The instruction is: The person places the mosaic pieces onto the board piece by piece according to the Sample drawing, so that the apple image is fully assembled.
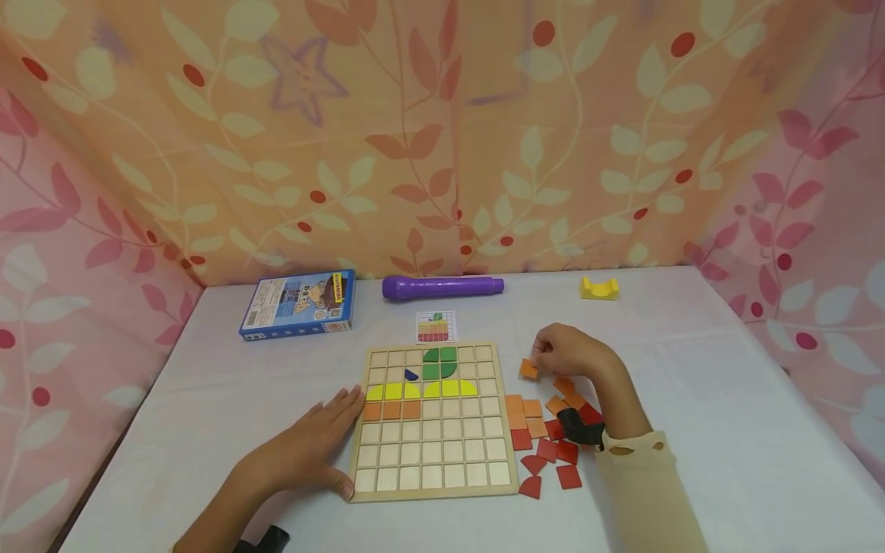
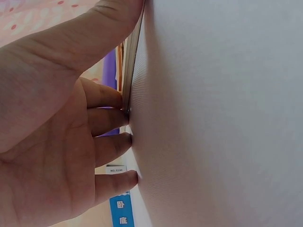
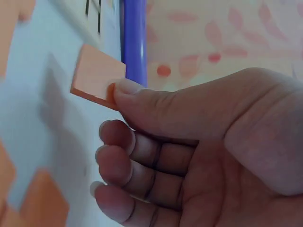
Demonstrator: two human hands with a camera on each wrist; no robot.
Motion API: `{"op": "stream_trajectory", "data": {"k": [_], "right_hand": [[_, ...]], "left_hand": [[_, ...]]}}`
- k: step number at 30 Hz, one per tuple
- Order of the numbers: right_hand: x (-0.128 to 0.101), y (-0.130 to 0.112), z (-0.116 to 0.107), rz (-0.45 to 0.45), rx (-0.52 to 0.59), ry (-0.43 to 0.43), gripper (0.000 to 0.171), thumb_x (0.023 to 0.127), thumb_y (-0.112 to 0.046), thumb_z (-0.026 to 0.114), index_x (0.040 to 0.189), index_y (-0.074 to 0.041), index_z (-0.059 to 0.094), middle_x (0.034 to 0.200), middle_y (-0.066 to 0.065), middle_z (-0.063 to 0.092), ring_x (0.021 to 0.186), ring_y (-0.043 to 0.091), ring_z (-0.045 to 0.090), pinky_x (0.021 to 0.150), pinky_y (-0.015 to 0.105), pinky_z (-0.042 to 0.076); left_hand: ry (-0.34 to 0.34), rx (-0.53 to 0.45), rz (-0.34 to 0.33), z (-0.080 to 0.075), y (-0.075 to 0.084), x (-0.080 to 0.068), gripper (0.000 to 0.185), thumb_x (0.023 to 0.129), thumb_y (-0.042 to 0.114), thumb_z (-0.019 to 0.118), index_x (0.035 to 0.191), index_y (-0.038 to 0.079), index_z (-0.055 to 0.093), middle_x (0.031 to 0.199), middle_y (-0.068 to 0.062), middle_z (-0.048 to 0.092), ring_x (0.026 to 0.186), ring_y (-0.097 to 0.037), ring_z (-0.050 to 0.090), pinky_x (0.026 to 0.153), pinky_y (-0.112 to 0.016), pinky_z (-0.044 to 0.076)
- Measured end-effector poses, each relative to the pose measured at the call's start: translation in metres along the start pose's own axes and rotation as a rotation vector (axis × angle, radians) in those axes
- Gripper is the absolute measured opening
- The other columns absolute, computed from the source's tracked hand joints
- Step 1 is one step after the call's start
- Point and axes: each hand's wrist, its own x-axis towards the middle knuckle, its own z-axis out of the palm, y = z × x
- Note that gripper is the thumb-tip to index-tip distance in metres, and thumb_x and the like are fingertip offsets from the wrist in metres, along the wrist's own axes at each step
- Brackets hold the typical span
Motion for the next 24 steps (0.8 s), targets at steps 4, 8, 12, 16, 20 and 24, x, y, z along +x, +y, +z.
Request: {"op": "stream_trajectory", "data": {"k": [4, 8, 12, 16, 20, 24], "right_hand": [[0.004, -0.018, 0.01, -0.08, -0.011, 0.042, 0.009, 0.092, -0.006, 0.065, 0.083, -0.006, 0.065, 0.076, 0.0, 0.057, 0.07, 0.018, 0.048, 0.062, 0.032, 0.042], [0.008, -0.04, 0.025, -0.142, -0.031, 0.071, 0.011, 0.092, -0.005, 0.066, 0.082, -0.007, 0.064, 0.074, 0.0, 0.058, 0.071, 0.017, 0.05, 0.065, 0.032, 0.043], [0.012, -0.063, 0.046, -0.142, -0.032, 0.087, 0.012, 0.093, -0.007, 0.066, 0.081, -0.009, 0.063, 0.074, 0.0, 0.056, 0.071, 0.018, 0.051, 0.064, 0.032, 0.043], [0.017, -0.081, 0.073, -0.18, -0.04, 0.114, 0.014, 0.093, -0.008, 0.069, 0.081, -0.011, 0.063, 0.072, -0.003, 0.056, 0.068, 0.015, 0.051, 0.061, 0.03, 0.044], [0.02, -0.094, 0.096, -0.24, -0.12, 0.174, 0.018, 0.092, -0.009, 0.07, 0.077, -0.014, 0.062, 0.07, -0.007, 0.055, 0.065, 0.013, 0.051, 0.061, 0.03, 0.045], [0.02, -0.102, 0.112, -0.277, -0.198, 0.212, 0.016, 0.09, -0.008, 0.072, 0.078, -0.015, 0.064, 0.072, -0.009, 0.057, 0.066, 0.011, 0.051, 0.061, 0.03, 0.046]], "left_hand": [[0.0, -0.007, 0.003, 0.0, 0.001, -0.001, 0.132, 0.057, 0.062, 0.087, 0.157, 0.001, 0.027, 0.165, -0.014, 0.019, 0.152, -0.033, 0.012, 0.118, -0.058, 0.018], [-0.006, -0.015, -0.004, 0.0, 0.001, -0.002, 0.132, 0.057, 0.061, 0.088, 0.158, 0.002, 0.027, 0.165, -0.013, 0.019, 0.152, -0.033, 0.011, 0.118, -0.058, 0.018], [-0.008, -0.013, -0.008, 0.001, 0.001, -0.002, 0.132, 0.057, 0.062, 0.088, 0.158, 0.003, 0.027, 0.165, -0.012, 0.019, 0.152, -0.032, 0.011, 0.118, -0.058, 0.018], [-0.009, -0.015, -0.009, 0.001, 0.001, -0.002, 0.132, 0.057, 0.062, 0.088, 0.158, 0.003, 0.027, 0.165, -0.012, 0.019, 0.152, -0.032, 0.011, 0.118, -0.058, 0.018], [-0.007, -0.012, -0.004, 0.0, 0.001, -0.001, 0.132, 0.057, 0.062, 0.087, 0.158, 0.002, 0.026, 0.165, -0.013, 0.019, 0.152, -0.032, 0.011, 0.118, -0.058, 0.018], [-0.001, -0.007, 0.004, -0.001, 0.001, -0.001, 0.132, 0.057, 0.061, 0.087, 0.158, 0.002, 0.026, 0.165, -0.013, 0.018, 0.152, -0.033, 0.012, 0.117, -0.058, 0.018]]}}
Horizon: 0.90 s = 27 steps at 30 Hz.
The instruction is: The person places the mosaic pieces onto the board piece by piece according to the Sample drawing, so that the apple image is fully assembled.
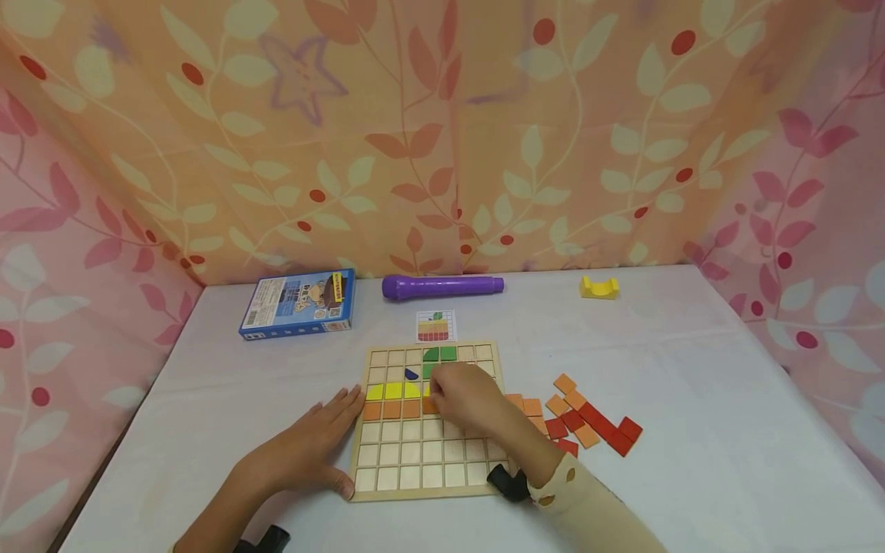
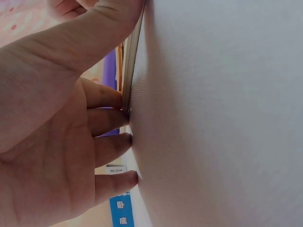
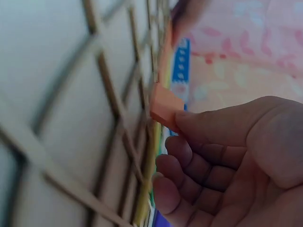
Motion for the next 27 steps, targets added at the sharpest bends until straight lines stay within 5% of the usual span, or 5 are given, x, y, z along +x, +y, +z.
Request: {"op": "stream_trajectory", "data": {"k": [17, 27], "right_hand": [[-0.001, -0.003, 0.006, -0.042, -0.039, 0.02, 0.013, 0.084, -0.005, 0.076, 0.078, -0.015, 0.07, 0.073, -0.01, 0.063, 0.07, 0.01, 0.056, 0.064, 0.03, 0.049], [-0.007, 0.022, -0.037, 0.071, -0.032, -0.129, 0.02, 0.081, -0.001, 0.069, 0.069, -0.015, 0.062, 0.067, -0.005, 0.053, 0.066, 0.015, 0.049, 0.061, 0.032, 0.042]], "left_hand": [[0.0, 0.007, -0.011, 0.002, -0.002, 0.002, 0.133, 0.056, 0.064, 0.087, 0.158, 0.003, 0.027, 0.165, -0.012, 0.019, 0.152, -0.032, 0.011, 0.117, -0.059, 0.019], [0.002, 0.01, -0.009, 0.001, -0.001, 0.002, 0.132, 0.056, 0.062, 0.088, 0.158, 0.002, 0.027, 0.165, -0.013, 0.019, 0.152, -0.033, 0.012, 0.117, -0.059, 0.018]]}}
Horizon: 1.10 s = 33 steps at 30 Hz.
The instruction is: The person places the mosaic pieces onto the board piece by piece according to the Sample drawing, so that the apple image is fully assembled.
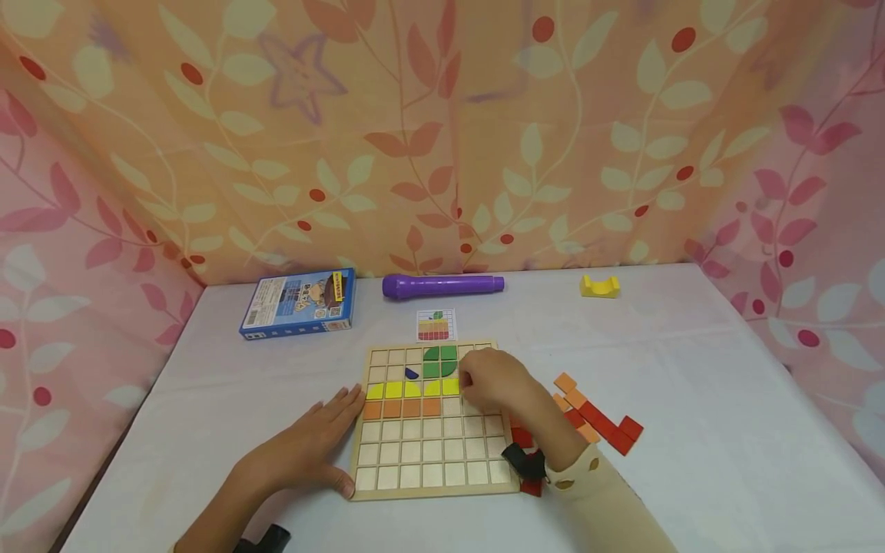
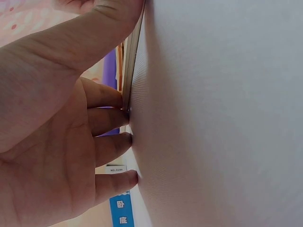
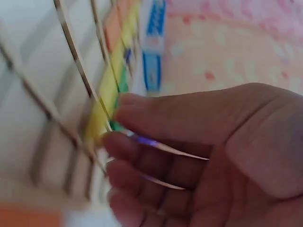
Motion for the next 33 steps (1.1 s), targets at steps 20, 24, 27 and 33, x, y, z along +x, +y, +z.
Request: {"op": "stream_trajectory", "data": {"k": [20, 24, 27, 33], "right_hand": [[-0.04, 0.095, -0.066, 0.524, -0.026, -0.208, 0.03, 0.078, -0.022, 0.083, 0.087, -0.002, 0.063, 0.079, 0.01, 0.054, 0.077, 0.027, 0.052, 0.066, 0.038, 0.045], [-0.037, 0.096, -0.063, 0.513, -0.025, -0.235, 0.027, 0.08, -0.021, 0.082, 0.083, -0.003, 0.063, 0.076, 0.009, 0.053, 0.075, 0.025, 0.051, 0.065, 0.035, 0.043], [-0.036, 0.096, -0.062, 0.516, -0.026, -0.245, 0.026, 0.08, -0.02, 0.082, 0.082, -0.003, 0.063, 0.076, 0.009, 0.053, 0.074, 0.025, 0.051, 0.065, 0.034, 0.042], [-0.035, 0.096, -0.059, 0.495, -0.022, -0.243, 0.022, 0.079, -0.016, 0.082, 0.079, -0.005, 0.063, 0.073, 0.008, 0.055, 0.071, 0.023, 0.051, 0.063, 0.032, 0.042]], "left_hand": [[-0.01, 0.007, -0.015, 0.001, 0.0, 0.002, 0.134, 0.055, 0.064, 0.088, 0.158, 0.003, 0.027, 0.165, -0.012, 0.019, 0.152, -0.032, 0.011, 0.118, -0.058, 0.018], [-0.011, 0.004, -0.014, 0.0, 0.001, 0.002, 0.134, 0.055, 0.064, 0.088, 0.158, 0.003, 0.027, 0.165, -0.012, 0.019, 0.152, -0.032, 0.011, 0.117, -0.058, 0.018], [-0.012, 0.002, -0.014, 0.0, 0.002, 0.001, 0.133, 0.056, 0.064, 0.087, 0.158, 0.003, 0.027, 0.165, -0.012, 0.019, 0.152, -0.032, 0.011, 0.117, -0.058, 0.018], [-0.013, 0.0, -0.015, -0.001, 0.002, 0.0, 0.134, 0.056, 0.064, 0.087, 0.158, 0.003, 0.027, 0.165, -0.012, 0.019, 0.152, -0.032, 0.012, 0.118, -0.058, 0.018]]}}
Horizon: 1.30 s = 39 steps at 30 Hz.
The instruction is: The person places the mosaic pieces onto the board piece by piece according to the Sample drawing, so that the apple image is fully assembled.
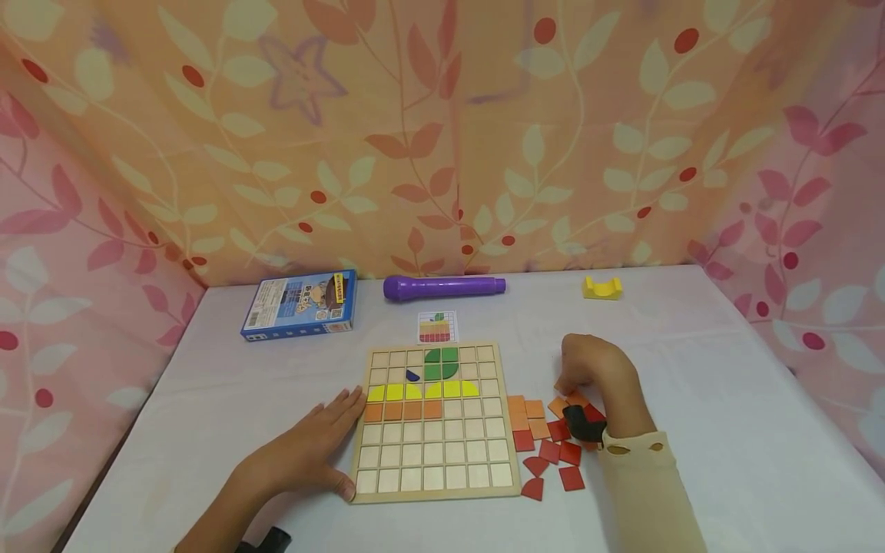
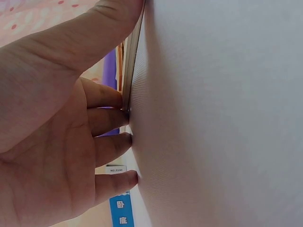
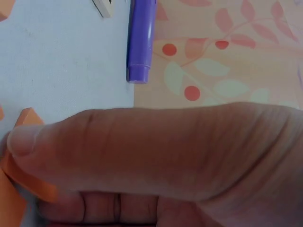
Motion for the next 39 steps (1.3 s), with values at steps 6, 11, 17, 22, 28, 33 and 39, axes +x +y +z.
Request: {"op": "stream_trajectory", "data": {"k": [6, 11, 17, 22, 28, 33, 39], "right_hand": [[0.0, -0.002, 0.001, -0.044, 0.01, 0.015, 0.014, 0.075, -0.007, 0.077, 0.078, -0.007, 0.063, 0.075, 0.007, 0.055, 0.071, 0.023, 0.051, 0.062, 0.032, 0.043], [-0.002, -0.006, -0.001, -0.116, -0.002, 0.04, 0.007, 0.078, -0.003, 0.069, 0.078, -0.007, 0.063, 0.075, 0.006, 0.055, 0.072, 0.023, 0.051, 0.061, 0.033, 0.044], [-0.004, -0.013, 0.0, -0.229, 0.018, 0.072, 0.011, 0.085, -0.009, 0.071, 0.076, -0.008, 0.064, 0.074, 0.004, 0.055, 0.07, 0.021, 0.051, 0.062, 0.034, 0.045], [-0.002, -0.023, 0.004, -0.351, 0.07, 0.085, 0.015, 0.087, -0.011, 0.073, 0.074, -0.01, 0.065, 0.071, 0.0, 0.054, 0.068, 0.017, 0.05, 0.061, 0.032, 0.043], [0.003, -0.04, 0.012, -0.441, 0.118, 0.076, 0.017, 0.087, -0.012, 0.074, 0.073, -0.01, 0.065, 0.068, -0.002, 0.052, 0.066, 0.016, 0.048, 0.061, 0.031, 0.041], [0.005, -0.063, 0.024, -0.467, 0.174, 0.08, 0.019, 0.089, -0.012, 0.074, 0.073, -0.011, 0.064, 0.067, -0.001, 0.052, 0.064, 0.015, 0.048, 0.058, 0.03, 0.04], [0.003, -0.095, 0.045, -0.472, 0.183, 0.136, 0.022, 0.088, -0.013, 0.077, 0.072, -0.012, 0.062, 0.067, -0.002, 0.054, 0.062, 0.015, 0.049, 0.056, 0.029, 0.04]], "left_hand": [[-0.002, 0.0, 0.004, 0.0, 0.0, -0.001, 0.133, 0.056, 0.064, 0.087, 0.158, 0.002, 0.027, 0.165, -0.012, 0.019, 0.152, -0.032, 0.012, 0.118, -0.058, 0.018], [-0.005, -0.008, 0.009, -0.001, 0.001, -0.001, 0.133, 0.056, 0.063, 0.087, 0.158, 0.002, 0.027, 0.165, -0.013, 0.019, 0.152, -0.033, 0.012, 0.117, -0.059, 0.018], [-0.004, -0.004, 0.011, -0.001, 0.001, -0.001, 0.133, 0.056, 0.064, 0.087, 0.158, 0.002, 0.027, 0.165, -0.013, 0.019, 0.152, -0.033, 0.012, 0.117, -0.059, 0.018], [-0.001, -0.002, 0.021, -0.001, 0.0, -0.002, 0.133, 0.057, 0.064, 0.086, 0.157, 0.001, 0.027, 0.165, -0.013, 0.019, 0.151, -0.033, 0.012, 0.117, -0.059, 0.018], [-0.004, -0.004, 0.013, -0.002, 0.0, -0.002, 0.132, 0.057, 0.063, 0.087, 0.157, 0.002, 0.027, 0.165, -0.013, 0.019, 0.152, -0.033, 0.012, 0.117, -0.059, 0.019], [-0.003, -0.004, 0.01, -0.001, 0.0, -0.002, 0.133, 0.057, 0.063, 0.087, 0.158, 0.002, 0.027, 0.165, -0.013, 0.019, 0.152, -0.033, 0.012, 0.117, -0.059, 0.018], [0.0, 0.003, 0.014, -0.001, -0.001, -0.001, 0.133, 0.057, 0.064, 0.086, 0.158, 0.002, 0.027, 0.165, -0.012, 0.019, 0.152, -0.032, 0.012, 0.117, -0.058, 0.019]]}}
